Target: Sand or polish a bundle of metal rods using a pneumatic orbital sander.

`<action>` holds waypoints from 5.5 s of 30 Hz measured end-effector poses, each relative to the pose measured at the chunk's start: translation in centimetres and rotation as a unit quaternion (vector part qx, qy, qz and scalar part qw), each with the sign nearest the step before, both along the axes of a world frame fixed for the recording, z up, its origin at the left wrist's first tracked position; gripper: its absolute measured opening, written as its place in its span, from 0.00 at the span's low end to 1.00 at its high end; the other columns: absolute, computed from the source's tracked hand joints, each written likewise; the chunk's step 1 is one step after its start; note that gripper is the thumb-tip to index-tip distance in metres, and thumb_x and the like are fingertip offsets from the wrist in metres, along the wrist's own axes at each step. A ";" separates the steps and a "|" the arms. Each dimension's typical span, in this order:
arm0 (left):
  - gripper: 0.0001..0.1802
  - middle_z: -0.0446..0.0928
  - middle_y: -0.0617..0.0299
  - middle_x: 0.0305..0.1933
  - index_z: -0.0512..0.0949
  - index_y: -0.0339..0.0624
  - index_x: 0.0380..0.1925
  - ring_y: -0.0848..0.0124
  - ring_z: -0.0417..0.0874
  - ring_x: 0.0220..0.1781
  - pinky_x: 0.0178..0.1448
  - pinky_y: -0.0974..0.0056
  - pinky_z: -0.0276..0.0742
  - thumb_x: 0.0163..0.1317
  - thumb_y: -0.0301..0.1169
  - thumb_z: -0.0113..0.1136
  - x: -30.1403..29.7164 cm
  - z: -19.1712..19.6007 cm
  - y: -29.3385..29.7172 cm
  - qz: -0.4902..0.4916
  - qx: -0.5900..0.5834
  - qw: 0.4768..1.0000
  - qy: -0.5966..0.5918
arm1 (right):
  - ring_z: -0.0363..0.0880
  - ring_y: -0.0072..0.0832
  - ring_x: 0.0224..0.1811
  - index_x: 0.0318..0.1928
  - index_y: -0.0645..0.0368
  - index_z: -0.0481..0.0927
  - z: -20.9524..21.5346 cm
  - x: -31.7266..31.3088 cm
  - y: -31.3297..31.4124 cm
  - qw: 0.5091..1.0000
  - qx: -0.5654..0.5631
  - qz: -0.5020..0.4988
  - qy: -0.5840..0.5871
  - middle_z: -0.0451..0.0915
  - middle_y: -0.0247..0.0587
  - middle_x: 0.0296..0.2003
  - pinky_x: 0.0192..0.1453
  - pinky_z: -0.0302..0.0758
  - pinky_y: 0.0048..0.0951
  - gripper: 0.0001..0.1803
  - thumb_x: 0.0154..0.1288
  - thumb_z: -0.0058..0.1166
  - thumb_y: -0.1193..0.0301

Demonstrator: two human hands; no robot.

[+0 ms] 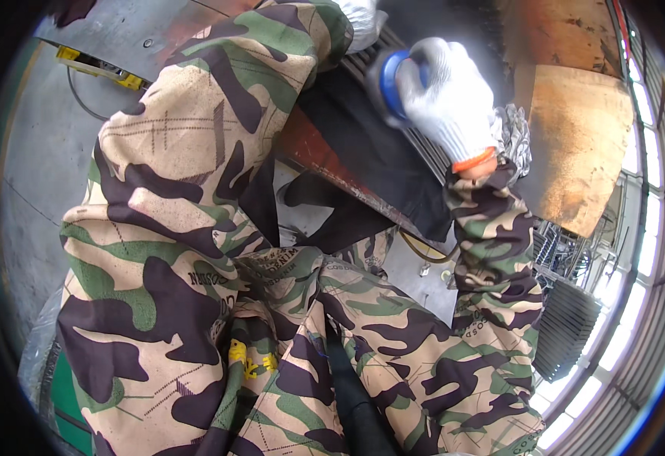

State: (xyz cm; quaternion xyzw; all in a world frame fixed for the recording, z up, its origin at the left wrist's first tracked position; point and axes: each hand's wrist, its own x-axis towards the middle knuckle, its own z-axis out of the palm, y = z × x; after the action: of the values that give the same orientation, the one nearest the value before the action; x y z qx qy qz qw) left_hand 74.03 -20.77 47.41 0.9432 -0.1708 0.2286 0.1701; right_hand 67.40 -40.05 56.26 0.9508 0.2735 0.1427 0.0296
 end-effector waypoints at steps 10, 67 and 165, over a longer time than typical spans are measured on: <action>0.26 0.79 0.40 0.62 0.81 0.34 0.56 0.43 0.74 0.71 0.75 0.42 0.64 0.68 0.45 0.56 0.7 -0.1 -0.5 0.012 -0.003 0.999 -0.035 | 0.87 0.50 0.41 0.45 0.49 0.85 0.0 -0.1 0.0 1.000 0.005 0.011 -0.022 0.85 0.50 0.40 0.49 0.84 0.45 0.12 0.67 0.60 0.58; 0.27 0.83 0.49 0.60 0.82 0.39 0.58 0.50 0.79 0.65 0.72 0.47 0.70 0.64 0.43 0.64 2.3 -1.9 2.9 -0.143 -0.020 0.986 -0.083 | 0.83 0.48 0.37 0.41 0.51 0.79 0.2 2.4 1.7 0.998 -0.018 0.009 -0.055 0.80 0.47 0.34 0.41 0.81 0.49 0.10 0.67 0.60 0.60; 0.28 0.64 0.41 0.81 0.67 0.41 0.77 0.42 0.59 0.83 0.86 0.45 0.53 0.83 0.39 0.44 -0.6 -1.7 7.9 -0.075 0.227 0.966 0.094 | 0.85 0.40 0.48 0.34 0.57 0.92 -0.5 -0.3 2.9 0.958 0.217 -0.185 0.023 0.87 0.44 0.38 0.46 0.82 0.43 0.14 0.47 0.67 0.64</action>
State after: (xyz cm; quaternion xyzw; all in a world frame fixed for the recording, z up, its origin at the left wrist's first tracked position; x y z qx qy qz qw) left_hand 73.41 -12.84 45.73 0.9589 -0.2715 0.0810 -0.0170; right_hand 67.06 -37.16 55.79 0.9713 0.0554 0.1685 -0.1582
